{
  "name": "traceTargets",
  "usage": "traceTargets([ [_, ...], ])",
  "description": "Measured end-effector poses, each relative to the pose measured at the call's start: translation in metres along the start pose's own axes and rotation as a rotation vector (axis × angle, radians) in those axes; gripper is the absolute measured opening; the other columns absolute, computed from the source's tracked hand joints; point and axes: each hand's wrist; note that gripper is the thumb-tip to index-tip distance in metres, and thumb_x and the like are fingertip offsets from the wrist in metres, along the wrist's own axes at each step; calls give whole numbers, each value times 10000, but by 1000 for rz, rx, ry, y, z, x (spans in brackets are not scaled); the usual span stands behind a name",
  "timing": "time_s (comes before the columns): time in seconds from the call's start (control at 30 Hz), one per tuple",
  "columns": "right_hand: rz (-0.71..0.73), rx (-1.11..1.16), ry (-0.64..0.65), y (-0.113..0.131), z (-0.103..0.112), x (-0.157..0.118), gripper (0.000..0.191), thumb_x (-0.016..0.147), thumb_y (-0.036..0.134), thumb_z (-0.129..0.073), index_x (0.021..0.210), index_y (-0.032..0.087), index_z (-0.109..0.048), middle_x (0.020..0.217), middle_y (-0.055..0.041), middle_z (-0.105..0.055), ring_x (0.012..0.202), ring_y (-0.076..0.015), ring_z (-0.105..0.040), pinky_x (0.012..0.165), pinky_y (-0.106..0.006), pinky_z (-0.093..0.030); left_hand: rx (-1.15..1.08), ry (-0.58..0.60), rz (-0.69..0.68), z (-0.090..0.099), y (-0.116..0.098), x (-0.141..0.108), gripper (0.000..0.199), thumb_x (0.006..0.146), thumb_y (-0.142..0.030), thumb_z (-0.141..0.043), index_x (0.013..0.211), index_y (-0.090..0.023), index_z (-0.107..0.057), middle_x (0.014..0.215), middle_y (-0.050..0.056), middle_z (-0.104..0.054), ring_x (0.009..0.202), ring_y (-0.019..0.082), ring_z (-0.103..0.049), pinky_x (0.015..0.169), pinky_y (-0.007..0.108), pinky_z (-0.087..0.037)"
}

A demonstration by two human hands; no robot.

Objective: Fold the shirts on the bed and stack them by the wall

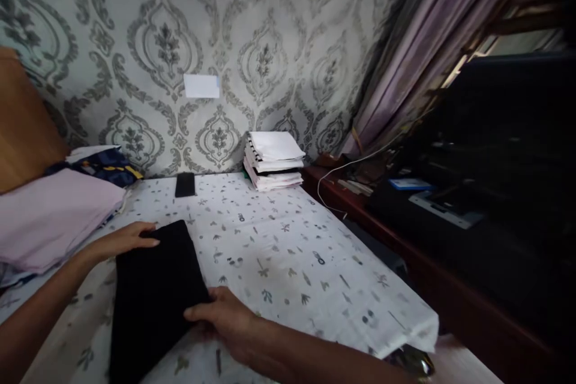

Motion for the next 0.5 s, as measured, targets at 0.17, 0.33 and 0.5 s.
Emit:
traceTargets([
  [0.17,231,302,51,36,60,-24,384,681,470,-712,955,206,-653,899,-31,-724,803,-188,-674,684,-302,-515,-611,33,185,-38,-33,-37,537,566,-492,-874,1017,-254,-709,1010,59,-781,986,303,-735,844,365,-608],
  [0.33,346,210,-88,39,118,-42,434,613,314,-774,1012,207,-641,926,-33,-733,950,-243,-683,905,-386,-505,-873,130,277,-115,-60,-39,643,581,-323,-906,1167,-208,-669,1087,100,-772,1022,292,-732,885,334,-598],
  [0.5,410,117,-210,35,165,-50,529,532,131,-696,1051,207,-636,910,-4,-740,860,-209,-687,827,-346,-521,-895,146,301,-154,-87,-20,738,648,-272,-859,1331,-225,-582,1165,87,-753,1074,276,-715,942,328,-580],
])
Point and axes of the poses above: each hand's wrist, its own x-axis towards the middle knuckle, its own z-axis out of the back of the hand, y = z × x
